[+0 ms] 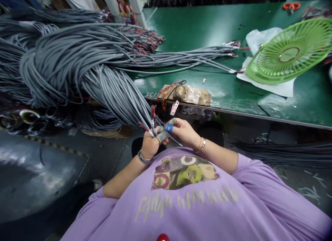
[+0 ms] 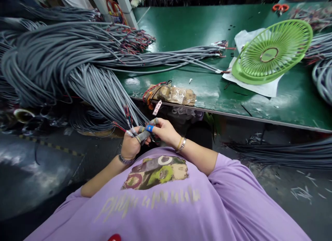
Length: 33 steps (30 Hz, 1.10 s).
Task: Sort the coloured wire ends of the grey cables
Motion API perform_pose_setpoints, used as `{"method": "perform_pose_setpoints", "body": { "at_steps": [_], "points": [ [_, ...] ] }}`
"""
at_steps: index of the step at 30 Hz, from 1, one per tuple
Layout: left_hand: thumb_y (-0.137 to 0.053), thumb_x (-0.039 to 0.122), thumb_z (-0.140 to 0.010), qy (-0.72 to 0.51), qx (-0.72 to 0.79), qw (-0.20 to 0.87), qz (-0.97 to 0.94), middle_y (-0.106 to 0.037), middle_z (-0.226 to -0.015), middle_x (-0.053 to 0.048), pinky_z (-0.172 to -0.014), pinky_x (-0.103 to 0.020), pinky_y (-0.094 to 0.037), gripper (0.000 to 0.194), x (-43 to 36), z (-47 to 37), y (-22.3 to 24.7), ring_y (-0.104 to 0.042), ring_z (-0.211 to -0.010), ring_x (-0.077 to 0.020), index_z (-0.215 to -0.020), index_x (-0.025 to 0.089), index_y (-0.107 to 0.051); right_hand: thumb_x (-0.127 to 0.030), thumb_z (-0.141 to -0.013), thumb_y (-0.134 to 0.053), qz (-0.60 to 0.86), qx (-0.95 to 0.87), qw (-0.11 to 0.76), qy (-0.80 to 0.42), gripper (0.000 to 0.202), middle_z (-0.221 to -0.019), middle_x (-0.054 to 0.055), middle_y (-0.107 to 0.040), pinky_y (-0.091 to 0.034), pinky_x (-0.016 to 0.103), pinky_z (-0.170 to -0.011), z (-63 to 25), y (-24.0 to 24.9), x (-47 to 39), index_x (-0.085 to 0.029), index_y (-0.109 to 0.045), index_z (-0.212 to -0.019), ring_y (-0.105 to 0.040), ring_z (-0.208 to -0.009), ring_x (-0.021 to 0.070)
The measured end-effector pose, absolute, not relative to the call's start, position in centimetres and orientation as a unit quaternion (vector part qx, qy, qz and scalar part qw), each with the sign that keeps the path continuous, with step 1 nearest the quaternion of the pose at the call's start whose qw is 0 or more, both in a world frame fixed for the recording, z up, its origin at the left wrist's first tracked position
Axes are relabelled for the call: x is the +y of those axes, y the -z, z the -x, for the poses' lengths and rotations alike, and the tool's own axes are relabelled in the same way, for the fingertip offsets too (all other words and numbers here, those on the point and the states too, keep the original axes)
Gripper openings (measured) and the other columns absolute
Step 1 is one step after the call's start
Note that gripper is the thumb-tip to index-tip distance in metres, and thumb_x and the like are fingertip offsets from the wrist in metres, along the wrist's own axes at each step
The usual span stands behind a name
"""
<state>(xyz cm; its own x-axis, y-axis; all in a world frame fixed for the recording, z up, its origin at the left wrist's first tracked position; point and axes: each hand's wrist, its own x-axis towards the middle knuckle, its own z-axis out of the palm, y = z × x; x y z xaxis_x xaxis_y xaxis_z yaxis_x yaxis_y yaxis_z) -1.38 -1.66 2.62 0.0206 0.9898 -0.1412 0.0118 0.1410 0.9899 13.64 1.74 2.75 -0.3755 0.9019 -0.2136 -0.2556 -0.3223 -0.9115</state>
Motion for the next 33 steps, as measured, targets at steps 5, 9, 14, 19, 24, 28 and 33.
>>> {"method": "perform_pose_setpoints", "body": {
  "at_steps": [5, 9, 14, 19, 24, 28, 33],
  "points": [
    [-0.072, 0.035, -0.076, -0.487, 0.528, 0.525, -0.456, -0.064, -0.055, 0.001, -0.045, -0.02, -0.047, 0.023, -1.8, 1.3, -2.3, -0.056, -0.045, -0.009, -0.066, 0.015, -0.066, -0.044, -0.06, -0.082, 0.379, -0.347, 0.428, -0.743, 0.041, -0.056, -0.006, -0.054, -0.033, 0.021, -0.047, -13.2, -2.2, 1.3, -0.016, -0.056, -0.075, -0.042, -0.047, 0.0055],
    [-0.073, 0.035, -0.076, -0.483, 0.531, 0.523, -0.459, -0.064, -0.054, 0.001, -0.044, -0.02, -0.046, 0.024, -1.7, 1.5, -2.0, -0.055, -0.044, -0.0093, -0.065, 0.015, -0.065, -0.046, -0.059, -0.083, 0.368, -0.339, 0.426, -0.754, 0.044, -0.055, -0.005, -0.054, -0.034, 0.021, -0.046, -13.0, -2.0, 1.4, -0.016, -0.055, -0.074, -0.044, -0.046, 0.0061],
    [-0.073, 0.034, -0.074, -0.517, 0.536, 0.516, -0.423, -0.063, -0.053, 0.001, -0.042, -0.021, -0.043, 0.02, -1.8, 1.5, -1.7, -0.055, -0.043, -0.01, -0.068, 0.016, -0.066, -0.048, -0.058, -0.084, 0.366, -0.342, 0.418, -0.758, 0.045, -0.054, -0.006, -0.053, -0.036, 0.021, -0.045, -13.0, -1.8, 1.5, -0.016, -0.057, -0.075, -0.043, -0.045, 0.0056],
    [-0.073, 0.03, -0.072, -0.549, 0.518, 0.522, -0.397, -0.06, -0.049, 0.002, -0.041, -0.019, -0.04, 0.021, -1.7, 1.1, -2.1, -0.051, -0.041, -0.008, -0.061, 0.016, -0.063, -0.048, -0.057, -0.085, 0.366, -0.333, 0.415, -0.764, 0.046, -0.054, -0.006, -0.052, -0.039, 0.02, -0.046, -12.9, -1.8, 1.3, -0.016, -0.057, -0.075, -0.043, -0.046, 0.0056],
    [-0.072, 0.028, -0.072, -0.569, 0.513, 0.518, -0.38, -0.058, -0.048, 0.002, -0.04, -0.018, -0.039, 0.021, -1.6, 0.9, -2.3, -0.05, -0.04, -0.0074, -0.058, 0.016, -0.061, -0.048, -0.056, -0.086, 0.369, -0.326, 0.414, -0.766, 0.046, -0.052, -0.007, -0.051, -0.038, 0.02, -0.045, -13.0, -1.5, 1.2, -0.017, -0.056, -0.072, -0.041, -0.045, 0.0051],
    [-0.072, 0.029, -0.072, -0.576, 0.513, 0.515, -0.373, -0.059, -0.048, 0.002, -0.04, -0.018, -0.04, 0.023, -1.6, 0.8, -2.4, -0.051, -0.039, -0.0077, -0.057, 0.016, -0.061, -0.047, -0.054, -0.087, 0.375, -0.322, 0.411, -0.766, 0.047, -0.052, -0.007, -0.05, -0.038, 0.02, -0.045, -13.1, -1.6, 1.0, -0.017, -0.054, -0.071, -0.041, -0.044, 0.0051],
    [-0.072, 0.028, -0.072, -0.573, 0.514, 0.513, -0.38, -0.058, -0.046, 0.002, -0.038, -0.018, -0.038, 0.021, -1.5, 1.0, -2.3, -0.049, -0.038, -0.0075, -0.058, 0.016, -0.061, -0.047, -0.056, -0.086, 0.369, -0.327, 0.397, -0.774, 0.046, -0.048, -0.008, -0.047, -0.036, 0.02, -0.044, -13.2, -1.8, 0.8, -0.017, -0.053, -0.069, -0.039, -0.044, 0.0054]
  ]
}}
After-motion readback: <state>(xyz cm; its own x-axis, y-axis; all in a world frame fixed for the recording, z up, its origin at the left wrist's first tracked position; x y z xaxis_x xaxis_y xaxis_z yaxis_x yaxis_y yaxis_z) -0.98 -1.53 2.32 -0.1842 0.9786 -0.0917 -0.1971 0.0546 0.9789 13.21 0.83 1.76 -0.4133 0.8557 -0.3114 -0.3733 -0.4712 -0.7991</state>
